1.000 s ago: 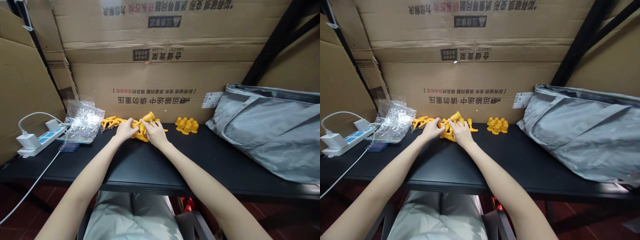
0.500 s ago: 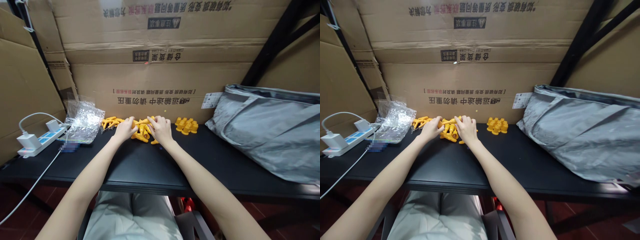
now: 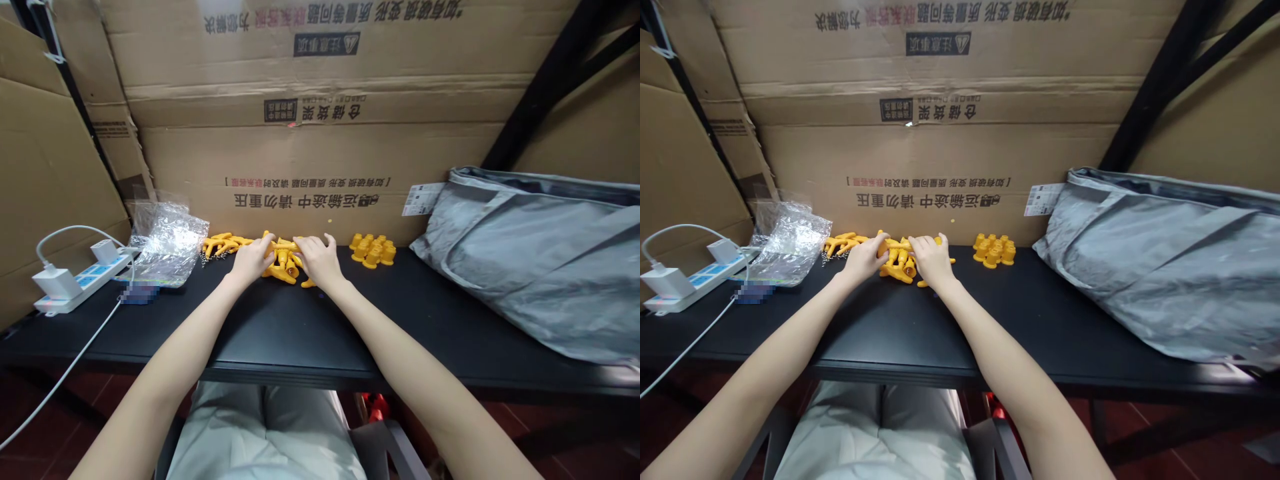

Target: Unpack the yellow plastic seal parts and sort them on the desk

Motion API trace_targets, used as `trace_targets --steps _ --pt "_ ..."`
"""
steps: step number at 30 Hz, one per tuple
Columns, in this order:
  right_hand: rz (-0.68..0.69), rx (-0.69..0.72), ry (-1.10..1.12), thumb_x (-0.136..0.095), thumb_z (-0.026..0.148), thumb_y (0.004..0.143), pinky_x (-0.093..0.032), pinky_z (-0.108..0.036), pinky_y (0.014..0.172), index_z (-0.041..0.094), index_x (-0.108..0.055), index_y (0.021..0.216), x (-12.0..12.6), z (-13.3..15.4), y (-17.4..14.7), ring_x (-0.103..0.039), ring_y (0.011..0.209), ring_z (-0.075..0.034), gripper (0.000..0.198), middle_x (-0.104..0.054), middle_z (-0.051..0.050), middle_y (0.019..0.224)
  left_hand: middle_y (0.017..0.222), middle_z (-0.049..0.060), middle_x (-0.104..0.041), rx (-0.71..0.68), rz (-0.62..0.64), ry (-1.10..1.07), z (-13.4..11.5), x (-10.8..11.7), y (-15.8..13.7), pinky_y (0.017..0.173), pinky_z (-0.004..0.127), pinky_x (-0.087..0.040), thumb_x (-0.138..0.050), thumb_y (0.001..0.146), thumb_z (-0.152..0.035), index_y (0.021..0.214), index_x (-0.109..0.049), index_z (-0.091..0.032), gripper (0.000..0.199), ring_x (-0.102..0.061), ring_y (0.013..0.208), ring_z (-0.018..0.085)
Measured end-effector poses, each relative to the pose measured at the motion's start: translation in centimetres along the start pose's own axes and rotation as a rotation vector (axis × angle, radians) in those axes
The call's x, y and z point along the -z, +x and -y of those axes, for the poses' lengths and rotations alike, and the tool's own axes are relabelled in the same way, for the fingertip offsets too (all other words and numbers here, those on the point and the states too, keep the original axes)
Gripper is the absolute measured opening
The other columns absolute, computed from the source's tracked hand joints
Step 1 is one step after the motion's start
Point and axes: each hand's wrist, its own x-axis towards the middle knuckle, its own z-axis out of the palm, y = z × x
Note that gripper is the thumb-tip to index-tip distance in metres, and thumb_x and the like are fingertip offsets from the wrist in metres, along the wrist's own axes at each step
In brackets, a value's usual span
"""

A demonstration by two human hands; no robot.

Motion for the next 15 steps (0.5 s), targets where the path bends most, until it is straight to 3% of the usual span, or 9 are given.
trace_targets --steps 9,15 --pt "0.016 -0.032 -0.064 -0.04 0.011 0.091 -0.025 -0.045 0.1 0.015 -0.059 0.103 0.4 -0.2 0.4 -0.055 0.101 -0.025 0.024 -0.066 -0.013 0.107 0.083 0.003 -0.069 0.042 0.072 -0.147 -0.1 -0.4 0.1 0.071 0.028 -0.046 -0.051 0.084 -0.029 0.12 -0.051 -0.021 0.037 -0.066 0.077 0.019" --pt "0.026 0.042 0.048 -0.042 0.025 0.093 -0.022 -0.05 0.104 0.014 -0.052 0.125 0.6 -0.9 0.1 -0.054 0.109 -0.027 0.034 -0.063 -0.016 0.118 0.088 0.003 -0.07 0.051 0.078 -0.115 -0.3 -0.1 0.0 0.075 0.028 -0.046 -0.05 0.085 -0.029 0.12 -0.051 -0.022 0.035 -0.067 0.083 0.02"
